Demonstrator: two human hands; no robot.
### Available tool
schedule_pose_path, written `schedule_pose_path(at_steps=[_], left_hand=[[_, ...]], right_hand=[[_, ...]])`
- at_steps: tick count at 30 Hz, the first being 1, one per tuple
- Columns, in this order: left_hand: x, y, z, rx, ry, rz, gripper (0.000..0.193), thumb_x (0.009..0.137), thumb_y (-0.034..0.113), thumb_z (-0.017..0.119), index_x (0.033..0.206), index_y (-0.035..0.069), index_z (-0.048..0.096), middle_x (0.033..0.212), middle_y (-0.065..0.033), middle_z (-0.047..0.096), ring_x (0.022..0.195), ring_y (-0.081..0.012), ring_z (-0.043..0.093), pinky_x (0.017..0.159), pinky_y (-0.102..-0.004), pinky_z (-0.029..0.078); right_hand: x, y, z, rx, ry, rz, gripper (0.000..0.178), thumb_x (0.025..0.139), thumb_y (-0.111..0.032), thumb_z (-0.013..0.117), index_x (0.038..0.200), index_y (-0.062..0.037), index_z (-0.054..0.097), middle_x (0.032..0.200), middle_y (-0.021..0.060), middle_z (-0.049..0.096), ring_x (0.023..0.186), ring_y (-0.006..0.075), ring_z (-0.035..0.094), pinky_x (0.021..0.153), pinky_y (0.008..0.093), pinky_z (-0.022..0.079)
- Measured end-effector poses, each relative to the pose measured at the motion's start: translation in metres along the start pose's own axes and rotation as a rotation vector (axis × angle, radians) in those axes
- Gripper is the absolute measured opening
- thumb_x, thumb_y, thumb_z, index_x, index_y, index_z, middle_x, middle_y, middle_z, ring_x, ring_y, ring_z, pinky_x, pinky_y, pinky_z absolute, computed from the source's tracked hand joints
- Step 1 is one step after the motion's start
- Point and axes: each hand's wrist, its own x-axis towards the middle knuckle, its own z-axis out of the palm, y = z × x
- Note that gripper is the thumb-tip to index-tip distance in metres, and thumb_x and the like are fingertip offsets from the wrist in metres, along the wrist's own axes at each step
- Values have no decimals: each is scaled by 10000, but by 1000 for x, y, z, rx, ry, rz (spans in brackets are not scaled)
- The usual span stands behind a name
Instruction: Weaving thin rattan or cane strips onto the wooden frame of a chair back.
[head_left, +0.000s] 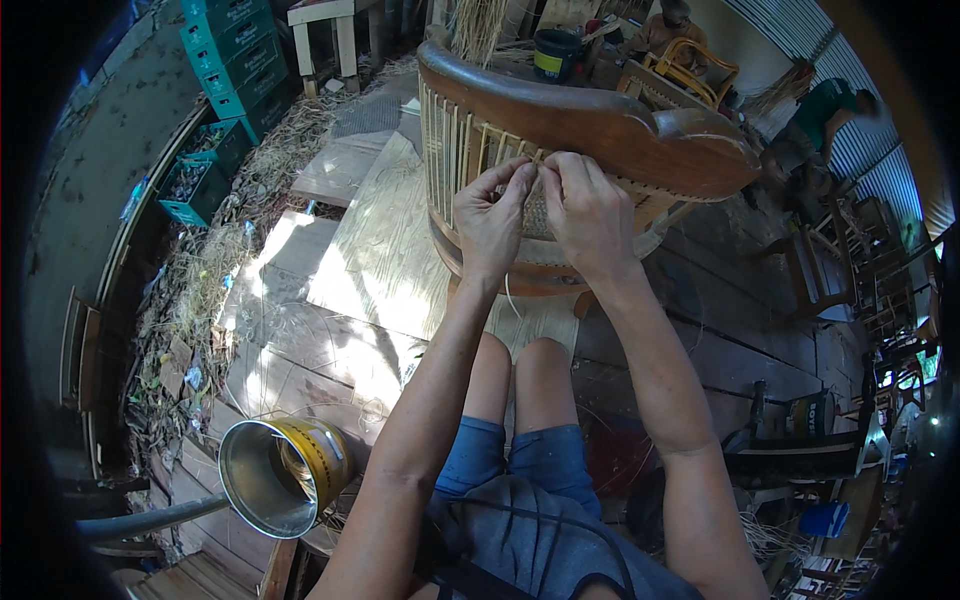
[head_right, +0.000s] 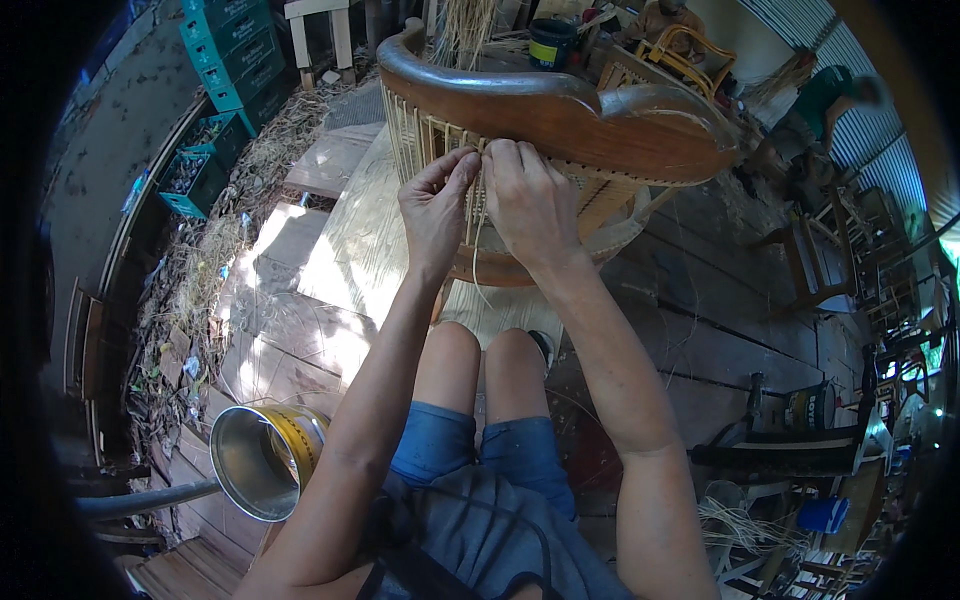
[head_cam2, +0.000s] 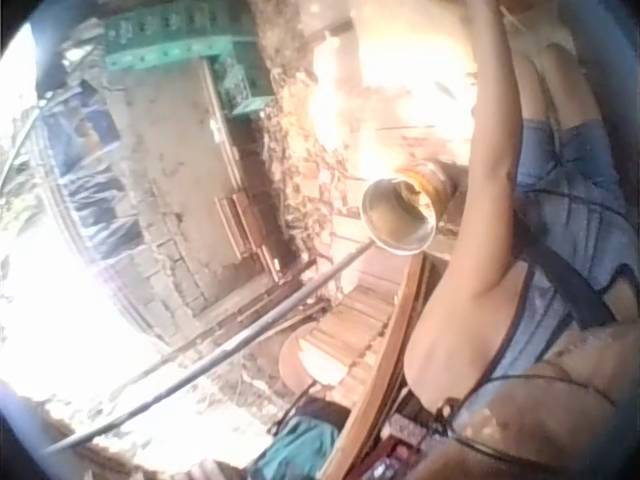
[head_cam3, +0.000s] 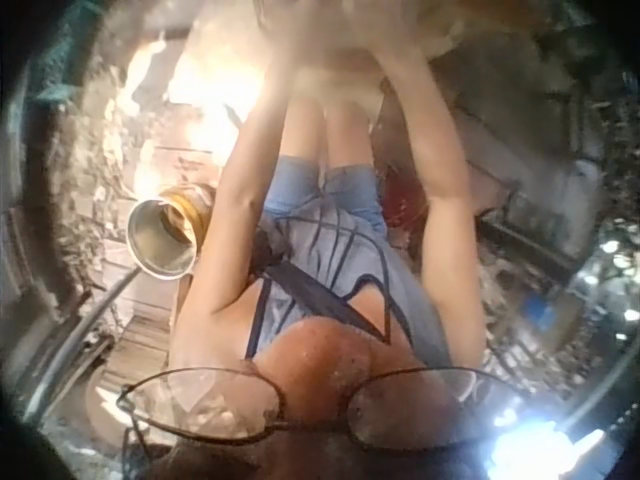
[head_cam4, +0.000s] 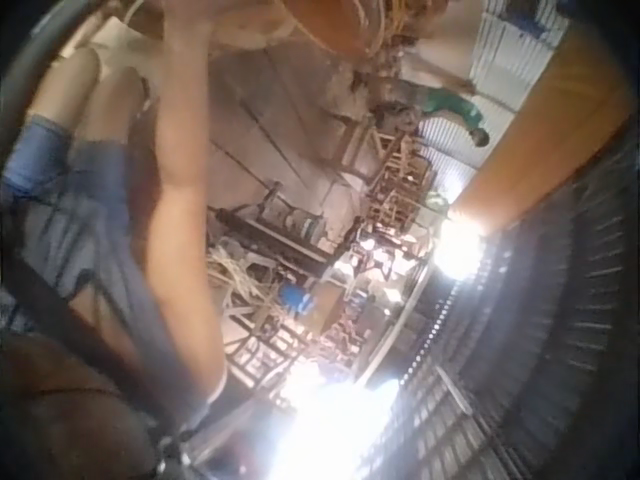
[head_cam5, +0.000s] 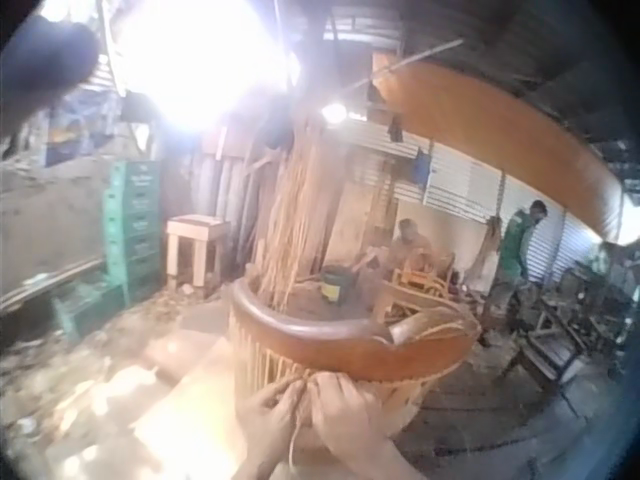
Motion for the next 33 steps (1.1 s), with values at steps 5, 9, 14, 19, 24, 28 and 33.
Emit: schedule_pose_path(at_steps=[5,9,14,19,24,28,33], left_hand=[[-4,-2,4,-164,55,-69,232,895,66,648,1083,-69,652,939,-67,677,807,-70,601,696,-185,491],[-5,5,11,-156,89,-163,236,893,81,652,1081,-61,656,927,-62,676,806,-69,596,696,-182,478],[-6,0,10,36,91,71,221,886,82,653,1070,-41,665,905,-70,681,789,-70,593,692,-202,478],[3,10,7,248,103,198,196,849,70,673,1028,-4,642,845,-63,655,816,-118,626,698,-232,493],[25,26,-19,815,-63,717,420,788,122,731,1183,125,590,1027,-77,622,834,-197,652,650,-279,528],[61,67,-26,1227,-290,978,584,753,239,758,1287,260,522,1208,-38,555,827,-220,663,597,-308,545],[76,77,-26,1321,-472,1035,573,755,295,744,1283,260,525,1180,3,564,727,-182,663,582,-287,539]], right_hand=[[1,0,-1,40,-12,28,99,829,-65,655,891,-53,579,821,106,633,729,292,644,615,381,514],[2,2,-2,103,5,61,89,820,-42,650,875,-45,581,819,111,634,726,293,643,616,381,511],[5,-1,3,60,6,39,94,817,-42,653,880,-42,583,809,112,635,720,293,644,612,380,516],[9,-3,3,-2,12,-17,107,811,-39,661,884,-45,584,803,106,637,714,279,650,598,367,521],[9,5,8,13,111,-93,143,809,-55,664,881,-57,541,760,81,590,646,256,638,550,343,538],[8,4,8,5,96,-57,145,788,-32,685,892,-60,589,786,70,614,673,239,637,583,347,516],[4,8,5,26,134,-120,172,781,-26,692,927,-69,612,800,71,611,685,234,636,587,340,518]])
